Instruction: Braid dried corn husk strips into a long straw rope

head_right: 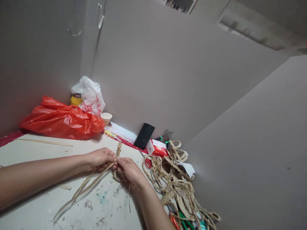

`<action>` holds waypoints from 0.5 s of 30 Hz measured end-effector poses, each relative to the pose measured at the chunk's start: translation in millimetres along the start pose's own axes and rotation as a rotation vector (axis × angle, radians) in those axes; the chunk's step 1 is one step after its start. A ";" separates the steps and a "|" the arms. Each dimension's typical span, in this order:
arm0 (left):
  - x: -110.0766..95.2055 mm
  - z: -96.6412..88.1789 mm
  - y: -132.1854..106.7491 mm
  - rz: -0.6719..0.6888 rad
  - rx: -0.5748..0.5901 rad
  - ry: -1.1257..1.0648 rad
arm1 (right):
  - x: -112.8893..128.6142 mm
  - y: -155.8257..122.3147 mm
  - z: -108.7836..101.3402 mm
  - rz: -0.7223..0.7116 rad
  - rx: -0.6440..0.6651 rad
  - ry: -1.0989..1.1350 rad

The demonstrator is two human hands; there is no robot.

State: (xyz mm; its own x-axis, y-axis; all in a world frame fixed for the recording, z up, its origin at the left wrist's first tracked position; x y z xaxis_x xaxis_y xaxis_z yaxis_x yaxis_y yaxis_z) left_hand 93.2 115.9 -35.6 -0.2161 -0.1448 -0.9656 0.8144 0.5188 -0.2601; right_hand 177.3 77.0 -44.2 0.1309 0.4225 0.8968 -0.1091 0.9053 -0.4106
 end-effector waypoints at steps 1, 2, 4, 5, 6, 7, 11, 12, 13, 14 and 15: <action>0.8 -0.2 1.3 0.004 0.009 0.045 | -1.4 0.3 -1.2 0.027 0.029 0.020; 1.4 -1.8 2.9 0.014 0.001 0.099 | -2.6 0.5 -2.4 0.052 0.052 0.038; 0.6 -7.4 6.1 0.058 -0.050 0.238 | -4.1 1.1 -3.7 0.082 0.077 0.069; -1.2 -10.0 7.2 0.091 -0.076 0.320 | -4.7 1.5 -3.8 0.087 0.077 0.084; -3.7 -11.9 7.6 0.126 -0.096 0.404 | -5.0 1.8 -3.0 0.087 0.075 0.102; -6.6 -12.9 7.4 0.158 -0.103 0.483 | -5.3 2.2 -1.8 0.080 0.068 0.122; -18.6 -13.2 0.2 0.214 -0.087 0.714 | -4.8 2.4 2.6 0.019 -0.013 0.187; -22.0 -13.1 -2.8 0.216 -0.098 0.775 | -4.9 2.0 3.4 0.005 -0.039 0.198; -25.2 -13.1 -6.1 0.210 -0.119 0.843 | -4.9 1.5 4.1 -0.010 -0.064 0.207; -28.6 -13.1 -9.8 0.199 -0.158 0.917 | -4.9 0.9 4.7 -0.024 -0.087 0.215; -32.0 -12.6 -13.8 0.184 -0.205 0.997 | -5.0 0.4 5.4 -0.038 -0.109 0.222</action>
State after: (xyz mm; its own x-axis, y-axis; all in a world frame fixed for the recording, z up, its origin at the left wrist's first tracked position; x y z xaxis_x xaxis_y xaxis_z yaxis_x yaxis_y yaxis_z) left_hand 82.1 124.0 -1.1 -0.5217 0.6664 -0.5328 0.7926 0.6095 -0.0137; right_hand 171.3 75.0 -48.1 0.3479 0.3760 0.8588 0.0055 0.9152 -0.4030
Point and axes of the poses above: each hand's wrist, its own y-axis towards the middle knuckle, its own z-axis out of the palm, x = y × z, the point moved 7 cm from there along y, towards the middle knuckle, and after that the axes turned 9 degrees about y, right-handed, at the moved point
